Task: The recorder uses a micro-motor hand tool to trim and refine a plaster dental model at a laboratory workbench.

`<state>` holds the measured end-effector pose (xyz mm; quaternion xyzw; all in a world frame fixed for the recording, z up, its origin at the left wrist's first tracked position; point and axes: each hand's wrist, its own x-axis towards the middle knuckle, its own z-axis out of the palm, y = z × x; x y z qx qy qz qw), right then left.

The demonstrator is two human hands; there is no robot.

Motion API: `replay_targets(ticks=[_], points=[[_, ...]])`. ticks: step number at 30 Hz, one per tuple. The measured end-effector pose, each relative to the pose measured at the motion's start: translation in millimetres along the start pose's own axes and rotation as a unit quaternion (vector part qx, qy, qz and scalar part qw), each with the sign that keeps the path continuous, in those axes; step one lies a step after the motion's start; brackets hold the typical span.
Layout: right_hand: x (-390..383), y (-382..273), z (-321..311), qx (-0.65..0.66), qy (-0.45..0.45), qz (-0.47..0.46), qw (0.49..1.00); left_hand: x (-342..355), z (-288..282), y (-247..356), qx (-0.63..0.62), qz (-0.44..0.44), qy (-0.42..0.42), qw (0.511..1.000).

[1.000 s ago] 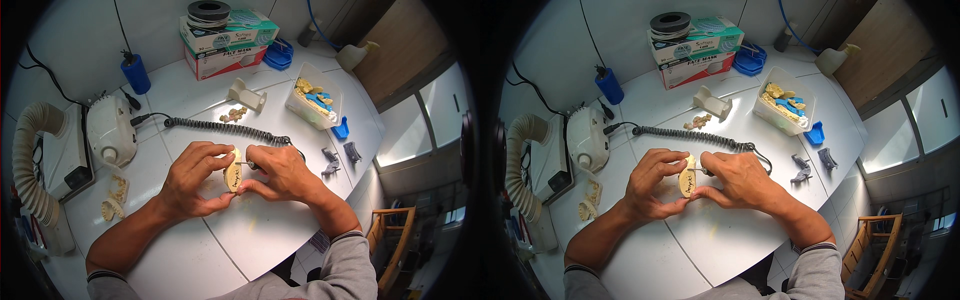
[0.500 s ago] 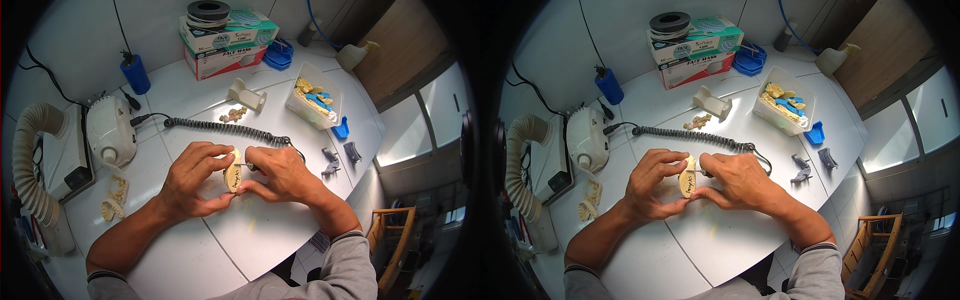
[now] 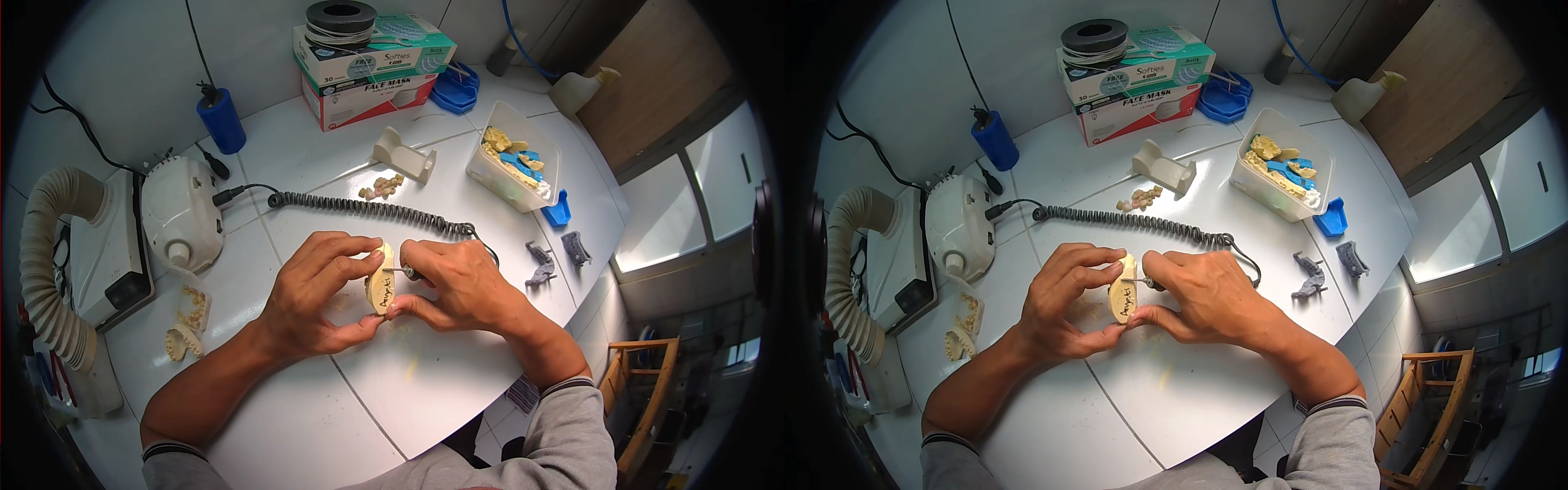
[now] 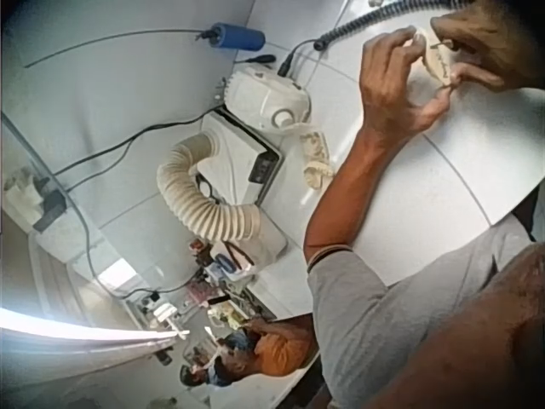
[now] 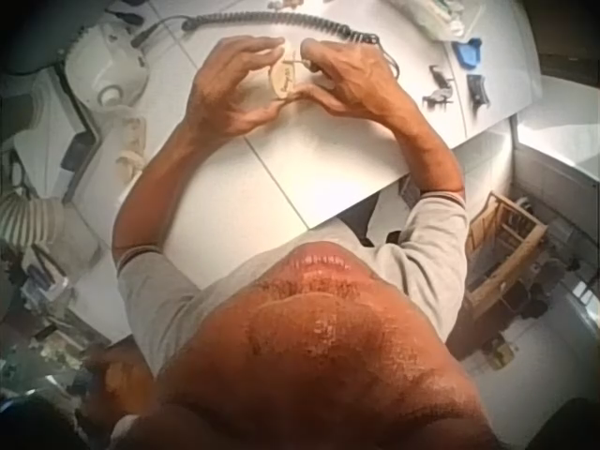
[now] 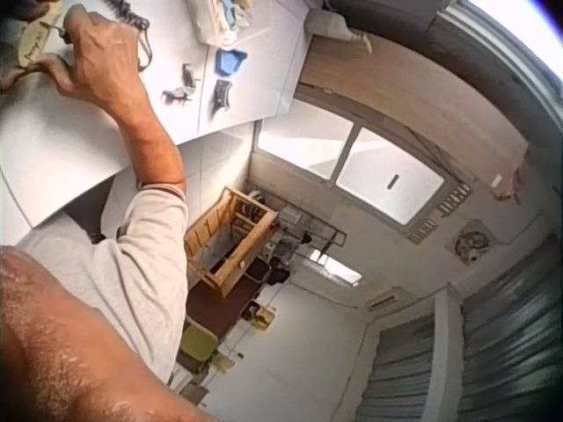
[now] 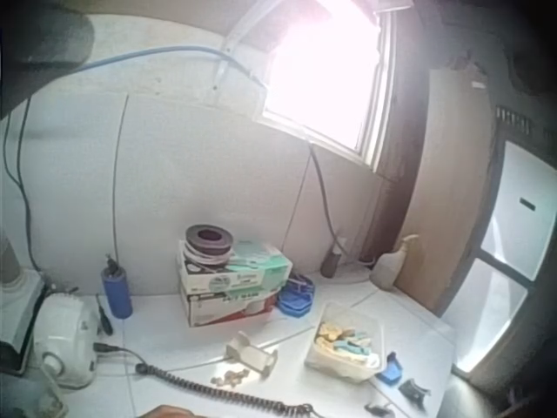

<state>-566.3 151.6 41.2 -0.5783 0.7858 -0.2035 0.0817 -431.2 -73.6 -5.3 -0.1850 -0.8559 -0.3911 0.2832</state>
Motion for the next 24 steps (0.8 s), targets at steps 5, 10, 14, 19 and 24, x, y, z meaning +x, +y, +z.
replay_targets(ticks=[5,10,14,19,24], points=[[0.3,0.5,-2.2,-0.002,0.003,0.0,1.0,1.1,0.5,0.5,-0.004,0.001,0.002,1.0],[-0.3,-1.4,-1.0,0.007,-0.01,0.006,1.0,1.3,-1.2,1.2,0.003,-0.001,0.006,1.0],[0.4,-2.2,-0.1,0.005,-0.003,-0.003,1.0,0.6,-1.6,0.5,0.006,0.0,0.009,1.0],[-0.7,-0.7,0.3,0.005,0.019,-0.003,1.0,1.6,-0.3,2.2,0.008,-0.004,0.009,1.0],[-0.5,-1.0,3.5,-0.001,0.023,-0.009,1.0,1.0,0.3,1.8,0.011,-0.002,0.012,1.0]])
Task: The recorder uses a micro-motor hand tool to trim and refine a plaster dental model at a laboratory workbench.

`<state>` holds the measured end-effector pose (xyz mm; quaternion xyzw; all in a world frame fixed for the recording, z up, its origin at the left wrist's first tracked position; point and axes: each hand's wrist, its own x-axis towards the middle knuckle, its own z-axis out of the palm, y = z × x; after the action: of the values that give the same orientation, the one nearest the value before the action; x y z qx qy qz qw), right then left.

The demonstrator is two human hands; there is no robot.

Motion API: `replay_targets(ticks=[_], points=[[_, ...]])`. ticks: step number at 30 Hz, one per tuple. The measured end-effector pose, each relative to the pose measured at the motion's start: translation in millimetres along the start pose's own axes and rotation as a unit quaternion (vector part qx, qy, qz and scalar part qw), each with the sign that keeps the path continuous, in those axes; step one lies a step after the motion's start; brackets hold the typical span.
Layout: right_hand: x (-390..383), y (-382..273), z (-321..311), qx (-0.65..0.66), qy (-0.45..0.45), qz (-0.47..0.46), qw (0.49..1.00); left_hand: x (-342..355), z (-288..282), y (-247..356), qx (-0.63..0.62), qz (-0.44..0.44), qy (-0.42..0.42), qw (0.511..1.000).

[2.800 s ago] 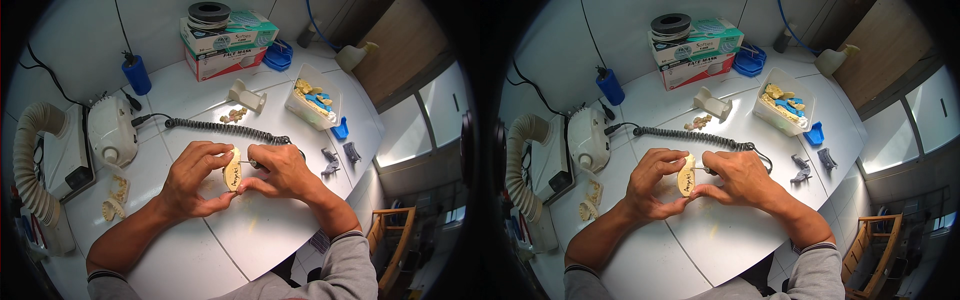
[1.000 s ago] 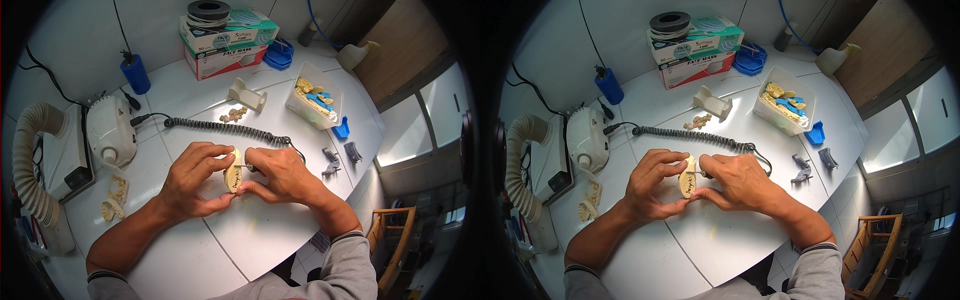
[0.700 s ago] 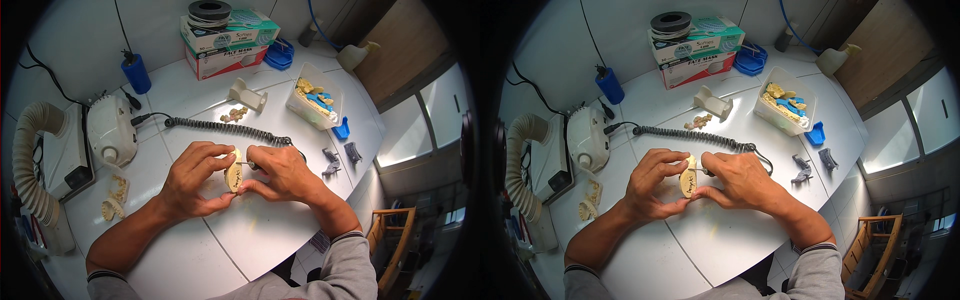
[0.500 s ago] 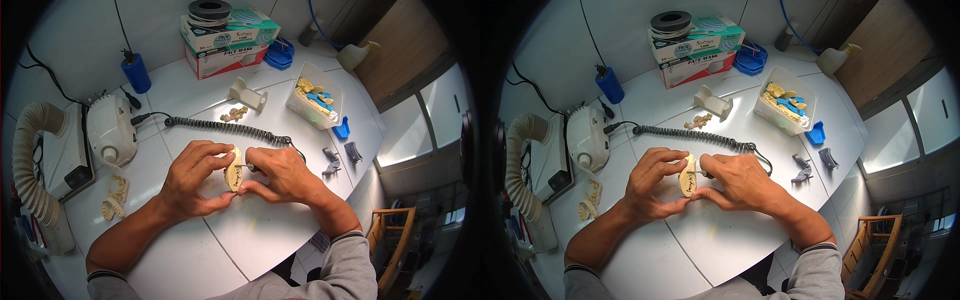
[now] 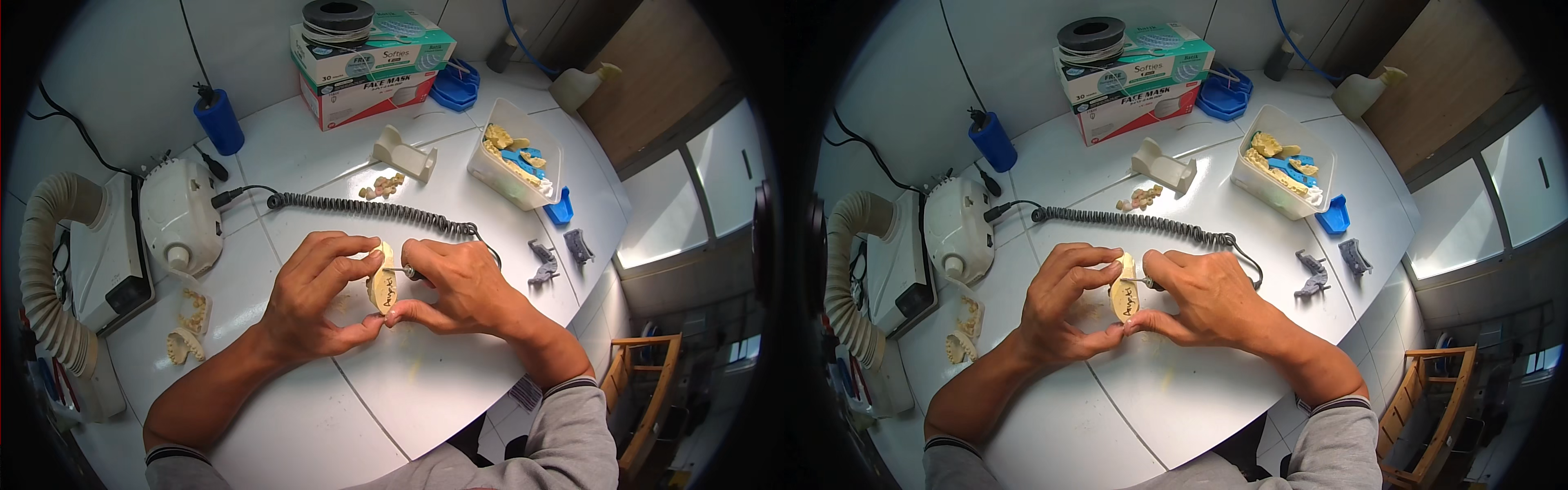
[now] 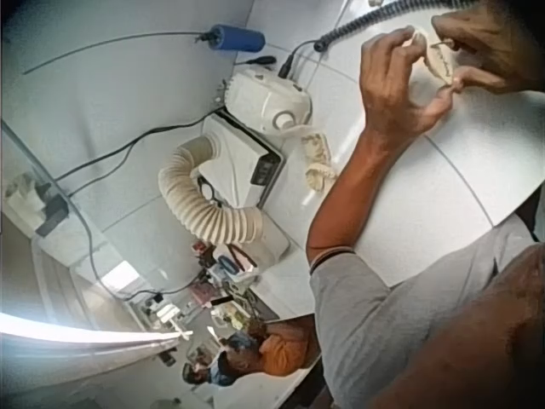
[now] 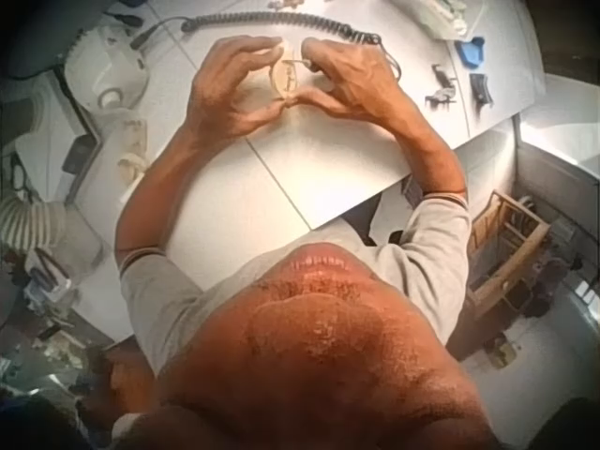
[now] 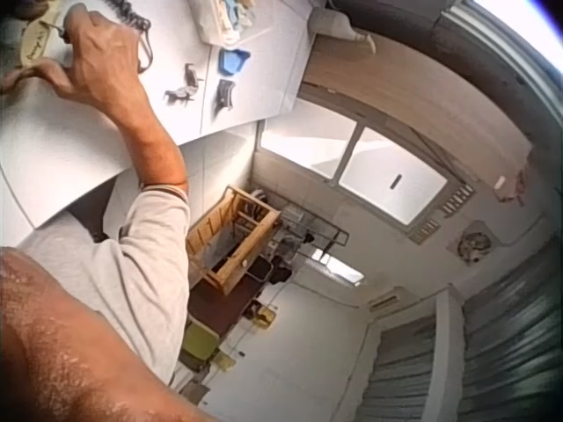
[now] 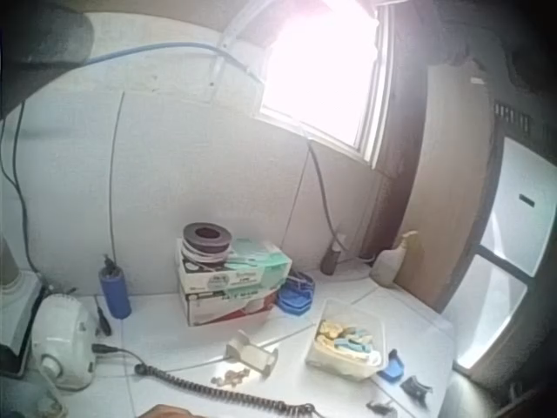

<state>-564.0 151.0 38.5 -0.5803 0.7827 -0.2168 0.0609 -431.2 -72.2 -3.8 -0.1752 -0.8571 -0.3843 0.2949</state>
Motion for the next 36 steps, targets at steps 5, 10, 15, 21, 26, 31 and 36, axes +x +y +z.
replay_targets(ticks=[5,10,15,21,26,31,36], points=[[-0.4,-0.1,1.3,-0.007,-0.009,0.001,1.0,0.5,0.3,-0.6,0.001,0.002,0.001,1.0],[-0.9,-3.2,1.9,0.005,-0.015,-0.002,1.0,0.3,0.2,-0.4,0.002,0.002,0.003,1.0],[-1.4,-3.4,1.9,0.0,-0.018,0.001,1.0,0.1,0.6,-0.6,0.001,0.003,0.003,1.0],[-1.0,-1.2,2.7,-0.006,-0.008,0.003,1.0,-0.3,0.7,-0.8,0.001,0.002,0.004,1.0],[-1.2,-4.4,2.9,-0.008,-0.015,-0.002,1.0,1.1,-0.7,0.0,-0.001,-0.001,0.004,1.0],[-1.4,-2.5,2.7,0.001,-0.019,0.002,1.0,0.4,0.0,-0.6,0.0,-0.004,0.005,1.0],[-2.1,-5.0,3.5,-0.013,-0.015,0.007,1.0,0.3,0.3,-0.4,0.002,0.0,0.006,1.0]])
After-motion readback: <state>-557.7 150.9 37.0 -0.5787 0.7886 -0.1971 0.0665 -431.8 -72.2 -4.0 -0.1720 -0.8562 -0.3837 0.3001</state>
